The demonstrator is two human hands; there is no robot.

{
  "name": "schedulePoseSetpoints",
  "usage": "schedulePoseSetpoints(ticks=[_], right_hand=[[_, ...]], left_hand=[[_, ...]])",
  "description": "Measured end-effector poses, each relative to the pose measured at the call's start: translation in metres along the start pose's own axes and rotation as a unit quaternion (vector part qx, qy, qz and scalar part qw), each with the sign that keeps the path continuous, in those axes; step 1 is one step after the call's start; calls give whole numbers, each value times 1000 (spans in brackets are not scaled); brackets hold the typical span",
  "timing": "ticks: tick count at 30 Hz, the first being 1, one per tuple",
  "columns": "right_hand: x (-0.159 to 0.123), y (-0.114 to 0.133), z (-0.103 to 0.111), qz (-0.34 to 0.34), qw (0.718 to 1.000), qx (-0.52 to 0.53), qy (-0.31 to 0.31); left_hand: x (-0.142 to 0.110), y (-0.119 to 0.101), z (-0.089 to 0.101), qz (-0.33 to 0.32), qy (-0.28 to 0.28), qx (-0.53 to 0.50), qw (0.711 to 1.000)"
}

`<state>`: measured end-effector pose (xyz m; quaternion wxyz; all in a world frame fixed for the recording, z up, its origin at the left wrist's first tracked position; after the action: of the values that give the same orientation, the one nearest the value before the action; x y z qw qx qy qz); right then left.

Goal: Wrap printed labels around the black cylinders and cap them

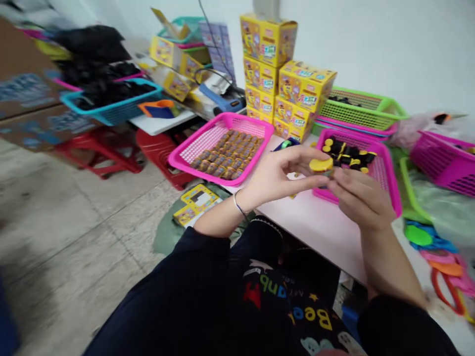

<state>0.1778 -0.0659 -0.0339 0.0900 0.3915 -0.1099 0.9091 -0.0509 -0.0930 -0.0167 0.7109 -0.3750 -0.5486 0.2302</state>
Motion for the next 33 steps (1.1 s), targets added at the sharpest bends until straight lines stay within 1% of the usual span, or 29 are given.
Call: schedulePoseSetpoints(ticks=[1,2,3,4,5,6,7,8,9,10,11,12,13,16,21,22,24,26,27,28,30,33], right_hand=[[-1,5,2,54,997,-32,34],[1,8,4,72,995,-55,48],[4,10,7,100,991,-85,37],[8,10,10,103,989,-103,33],[12,9,12,101,988,-113,22],[17,9,14,97,988,-118,10],[20,8,16,93,988,-121,1],[23,8,18,88,989,-123,-2],[26,8,20,82,989,-125,2],[27,8,21,75,989,-128,11],[28,9,23,70,988,-133,25],[28,9,24,68,987,-138,39],[27,9,26,66,986,-143,50],[25,9,30,54,986,-146,67],[23,8,34,42,985,-142,84],[23,8,35,41,985,-142,87],[23,8,36,38,985,-141,94],[22,7,37,37,984,-144,98],[22,7,37,36,984,-146,99],[22,7,37,36,983,-150,99],[23,8,38,40,983,-156,92],[26,9,37,49,982,-158,86]], left_hand=[[-8,-4,16,14,-10,29,999],[-14,-7,35,35,-22,67,997],[-17,-8,55,65,-29,114,991],[-17,-9,77,94,-32,166,981],[-14,-7,99,131,-32,235,962],[-9,-2,120,174,-14,317,932],[-3,5,140,217,10,393,894],[3,14,157,267,47,451,851],[9,25,171,315,89,496,805],[13,37,182,349,126,526,765],[17,47,190,372,149,540,740],[20,57,196,386,165,549,723],[23,65,199,393,172,553,714],[28,78,204,403,181,556,705],[33,75,209,421,222,531,701],[34,74,211,425,232,534,693],[34,70,219,436,241,554,666],[33,68,227,452,234,571,644],[33,69,230,460,226,573,640],[32,70,231,465,219,569,642],[32,77,226,462,209,554,660],[33,98,205,438,214,524,699]])
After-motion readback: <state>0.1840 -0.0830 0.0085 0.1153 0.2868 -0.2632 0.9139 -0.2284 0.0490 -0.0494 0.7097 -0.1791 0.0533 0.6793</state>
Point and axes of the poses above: each hand's wrist, its own x-axis towards the middle knuckle, its own z-axis out of the back of the hand, y = z × x, the point moved 2 cm from there along x, towards the middle knuckle, and after that the axes turned 5 degrees about y, right-handed, at the moved point
